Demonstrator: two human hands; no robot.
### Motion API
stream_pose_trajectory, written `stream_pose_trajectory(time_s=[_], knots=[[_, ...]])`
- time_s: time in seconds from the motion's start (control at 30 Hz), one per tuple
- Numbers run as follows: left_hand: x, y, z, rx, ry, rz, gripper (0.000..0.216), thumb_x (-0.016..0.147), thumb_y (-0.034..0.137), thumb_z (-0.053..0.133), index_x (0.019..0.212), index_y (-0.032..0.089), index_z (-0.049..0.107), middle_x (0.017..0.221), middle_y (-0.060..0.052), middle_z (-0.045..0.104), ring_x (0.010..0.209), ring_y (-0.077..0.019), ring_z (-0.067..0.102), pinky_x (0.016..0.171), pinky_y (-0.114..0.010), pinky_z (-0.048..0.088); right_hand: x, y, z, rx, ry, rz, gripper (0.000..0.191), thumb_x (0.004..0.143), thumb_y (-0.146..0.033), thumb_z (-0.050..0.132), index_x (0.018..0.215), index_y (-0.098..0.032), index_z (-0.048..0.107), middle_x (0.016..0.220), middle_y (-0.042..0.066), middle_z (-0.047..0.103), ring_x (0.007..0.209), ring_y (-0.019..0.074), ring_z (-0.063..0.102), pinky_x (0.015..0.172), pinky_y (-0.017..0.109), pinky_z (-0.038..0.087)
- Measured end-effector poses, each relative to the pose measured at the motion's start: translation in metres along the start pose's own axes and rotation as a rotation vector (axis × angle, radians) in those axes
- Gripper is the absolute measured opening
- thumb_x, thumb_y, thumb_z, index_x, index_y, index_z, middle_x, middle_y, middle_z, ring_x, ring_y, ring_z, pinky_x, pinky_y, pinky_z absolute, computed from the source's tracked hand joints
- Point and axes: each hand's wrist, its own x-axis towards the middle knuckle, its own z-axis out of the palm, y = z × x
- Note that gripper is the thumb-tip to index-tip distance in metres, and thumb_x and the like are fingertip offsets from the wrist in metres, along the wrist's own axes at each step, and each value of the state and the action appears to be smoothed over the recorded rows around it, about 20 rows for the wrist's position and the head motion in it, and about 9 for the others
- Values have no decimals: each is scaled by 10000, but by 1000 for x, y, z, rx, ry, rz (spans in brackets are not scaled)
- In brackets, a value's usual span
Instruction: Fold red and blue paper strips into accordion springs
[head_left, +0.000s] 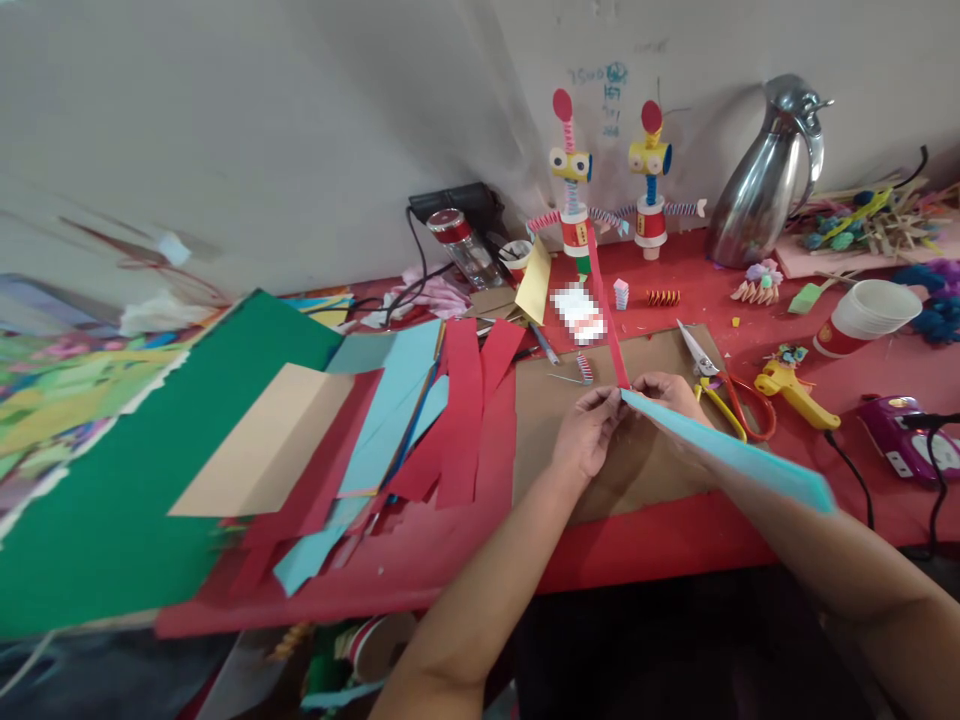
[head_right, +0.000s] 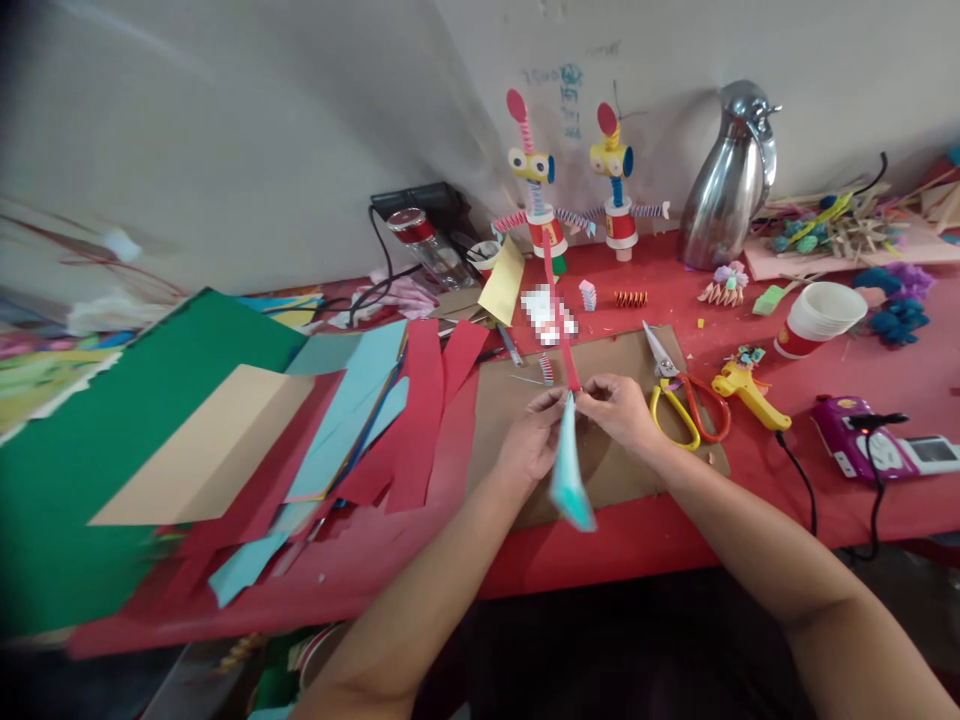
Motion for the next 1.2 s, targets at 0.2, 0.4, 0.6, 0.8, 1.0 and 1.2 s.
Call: stream_pose_trajectory(time_s=[0.2, 0.4, 0.6, 0.8, 1.0, 1.2], knots=[[4, 3, -7, 55, -27, -25, 170, 516, 156, 839, 594, 148, 689, 612, 0, 677, 587, -80, 608, 650, -216, 508, 3, -4, -10, -57, -151, -60, 244, 712, -390, 581, 591, -179, 568, 543, -32, 482, 548, 110, 415, 514, 234, 318], [3, 6, -8, 104, -46, 18, 269, 444, 242, 875, 631, 146, 707, 636, -19, 690, 612, -110, 619, 683, -269, 511, 3, -6, -14, -185, -166, -85, 274, 725, -420, 584, 603, -176, 559, 531, -41, 451, 534, 103, 394, 510, 233, 299], [1, 5, -5, 139, 0, 115, 241, 477, 252, 853, 651, 152, 721, 584, 14, 657, 569, -77, 563, 648, -239, 466, 0, -14, -12, -368, -113, -146, 135, 728, -280, 551, 634, -184, 542, 569, -42, 486, 563, 104, 435, 533, 231, 325], [3, -2, -3, 111, 53, 247, 177, 522, 256, 817, 640, 173, 716, 592, 28, 659, 581, -66, 555, 632, -215, 433, -6, -17, -6, -233, -132, -216, 177, 821, -342, 528, 713, -203, 550, 686, -3, 563, 654, 140, 513, 614, 265, 402], [-1, 4, -1, 73, 16, 162, 162, 522, 257, 802, 596, 182, 679, 576, 30, 645, 576, -89, 576, 637, -241, 450, -2, -12, -8, -364, -131, -277, 240, 873, -346, 486, 685, -206, 537, 647, -10, 539, 605, 131, 478, 572, 261, 368], [2, 5, -4, 147, 45, 235, 149, 548, 278, 796, 609, 186, 695, 577, 27, 639, 572, -80, 543, 614, -230, 415, 0, -14, -11, -398, -200, -265, 277, 881, -370, 487, 678, -201, 568, 654, -5, 568, 606, 127, 480, 582, 260, 366]])
